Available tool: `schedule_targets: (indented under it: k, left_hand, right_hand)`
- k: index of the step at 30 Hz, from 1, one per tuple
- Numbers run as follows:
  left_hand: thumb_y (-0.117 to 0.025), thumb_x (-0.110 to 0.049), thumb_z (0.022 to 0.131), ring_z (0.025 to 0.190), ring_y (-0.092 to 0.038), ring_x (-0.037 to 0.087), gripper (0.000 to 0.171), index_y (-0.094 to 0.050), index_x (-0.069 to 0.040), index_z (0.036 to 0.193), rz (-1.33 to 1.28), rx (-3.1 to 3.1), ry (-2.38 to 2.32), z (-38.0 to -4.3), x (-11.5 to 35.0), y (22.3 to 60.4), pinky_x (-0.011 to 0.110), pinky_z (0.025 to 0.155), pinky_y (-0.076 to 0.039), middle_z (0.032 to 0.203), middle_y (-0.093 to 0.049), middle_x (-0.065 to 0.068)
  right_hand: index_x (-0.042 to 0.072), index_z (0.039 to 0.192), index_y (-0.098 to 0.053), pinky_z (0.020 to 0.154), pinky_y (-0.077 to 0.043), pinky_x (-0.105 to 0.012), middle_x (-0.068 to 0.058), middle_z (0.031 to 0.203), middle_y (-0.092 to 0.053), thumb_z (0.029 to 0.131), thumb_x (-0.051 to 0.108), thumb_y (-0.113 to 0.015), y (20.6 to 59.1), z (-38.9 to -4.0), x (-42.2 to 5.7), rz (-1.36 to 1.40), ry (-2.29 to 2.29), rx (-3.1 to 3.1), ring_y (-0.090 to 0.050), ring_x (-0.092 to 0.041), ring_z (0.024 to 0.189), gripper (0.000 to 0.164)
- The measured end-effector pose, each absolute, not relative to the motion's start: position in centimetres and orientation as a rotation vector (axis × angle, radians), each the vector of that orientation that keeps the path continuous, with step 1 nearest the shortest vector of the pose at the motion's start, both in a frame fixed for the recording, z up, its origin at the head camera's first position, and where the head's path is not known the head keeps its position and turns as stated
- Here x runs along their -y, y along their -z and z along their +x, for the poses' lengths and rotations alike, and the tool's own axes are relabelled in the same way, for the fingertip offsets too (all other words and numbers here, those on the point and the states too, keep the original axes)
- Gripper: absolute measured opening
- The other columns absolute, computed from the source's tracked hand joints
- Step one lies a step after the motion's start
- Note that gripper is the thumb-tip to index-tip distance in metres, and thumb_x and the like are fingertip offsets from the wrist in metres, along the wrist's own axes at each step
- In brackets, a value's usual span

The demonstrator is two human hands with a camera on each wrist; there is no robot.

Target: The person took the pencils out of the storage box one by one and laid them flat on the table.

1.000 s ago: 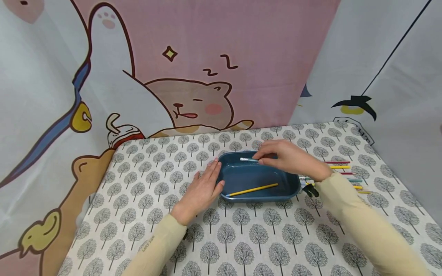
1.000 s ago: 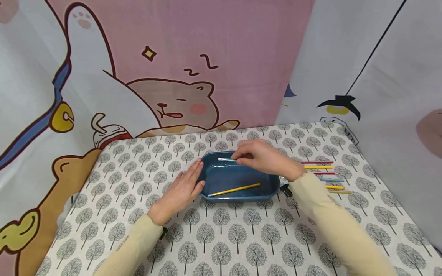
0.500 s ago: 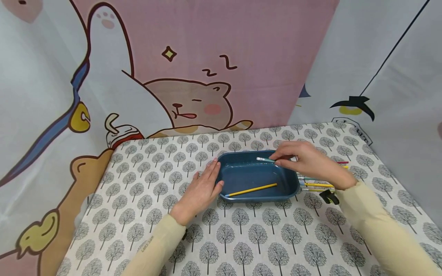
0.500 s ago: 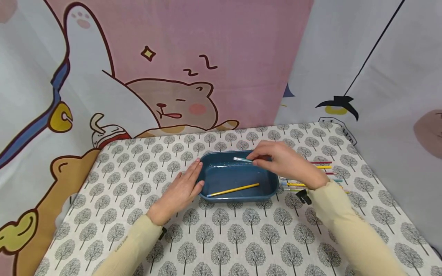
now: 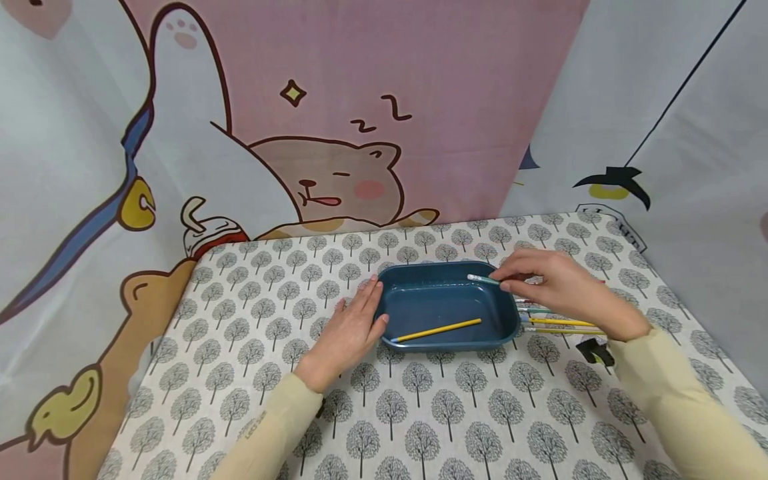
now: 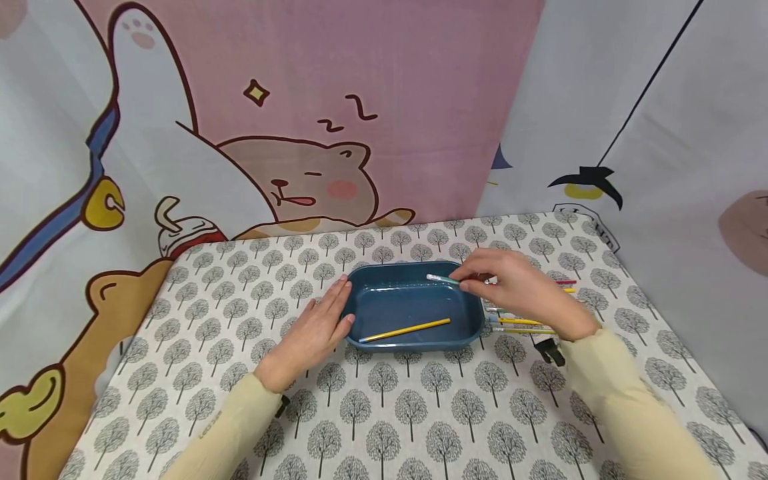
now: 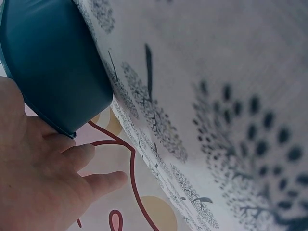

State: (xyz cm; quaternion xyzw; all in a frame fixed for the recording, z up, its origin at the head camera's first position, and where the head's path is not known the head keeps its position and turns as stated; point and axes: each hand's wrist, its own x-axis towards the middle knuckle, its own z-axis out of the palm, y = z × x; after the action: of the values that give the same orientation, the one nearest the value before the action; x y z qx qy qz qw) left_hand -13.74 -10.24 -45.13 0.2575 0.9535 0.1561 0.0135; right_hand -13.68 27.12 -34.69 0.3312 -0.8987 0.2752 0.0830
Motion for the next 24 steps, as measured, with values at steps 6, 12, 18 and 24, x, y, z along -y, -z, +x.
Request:
schedule_targets:
  k: [6,12,18,24]
  left_hand:
    - [-0.028,-0.047,0.112,0.156,-0.022,0.031,0.069,-0.016,-0.007,0.166,0.809,-2.973,-0.482,-13.7,10.3,45.2,0.062,0.12,-0.029,0.174,-0.01,0.008]
    - [-0.028,-0.047,0.113,0.156,-0.023,0.031,0.068,-0.016,-0.007,0.166,0.821,-2.98,-0.479,-13.8,10.3,45.1,0.062,0.119,-0.029,0.174,-0.01,0.008]
    - [-0.029,-0.047,0.112,0.156,-0.023,0.031,0.068,-0.017,-0.007,0.166,0.825,-2.984,-0.482,-13.8,10.3,45.2,0.063,0.119,-0.029,0.173,-0.012,0.009]
    - [-0.029,-0.047,0.112,0.156,-0.023,0.031,0.068,-0.017,-0.007,0.166,0.825,-2.985,-0.482,-13.8,10.3,45.3,0.063,0.119,-0.029,0.173,-0.012,0.01]
  right_hand:
    - [0.02,0.108,-0.081,0.065,-0.051,-0.019,0.015,0.104,-0.07,0.088,-0.001,-0.08,34.9,-13.1,-28.2,0.974,-0.79,2.671,-0.06,0.001,0.08,0.029]
    - [0.021,0.109,-0.08,0.066,-0.052,-0.018,0.015,0.105,-0.07,0.087,-0.002,-0.08,35.2,-12.6,-29.5,0.933,-0.76,2.684,-0.062,0.001,0.081,0.032]
    - [0.017,0.108,-0.081,0.065,-0.049,-0.014,0.011,0.102,-0.072,0.081,-0.006,-0.083,35.8,-12.2,-30.4,0.978,-0.76,2.633,-0.062,0.001,0.08,0.036]
    - [0.018,0.107,-0.081,0.063,-0.047,-0.012,0.008,0.104,-0.073,0.077,-0.009,-0.084,36.6,-11.8,-31.3,0.983,-0.73,2.613,-0.061,0.002,0.079,0.04]
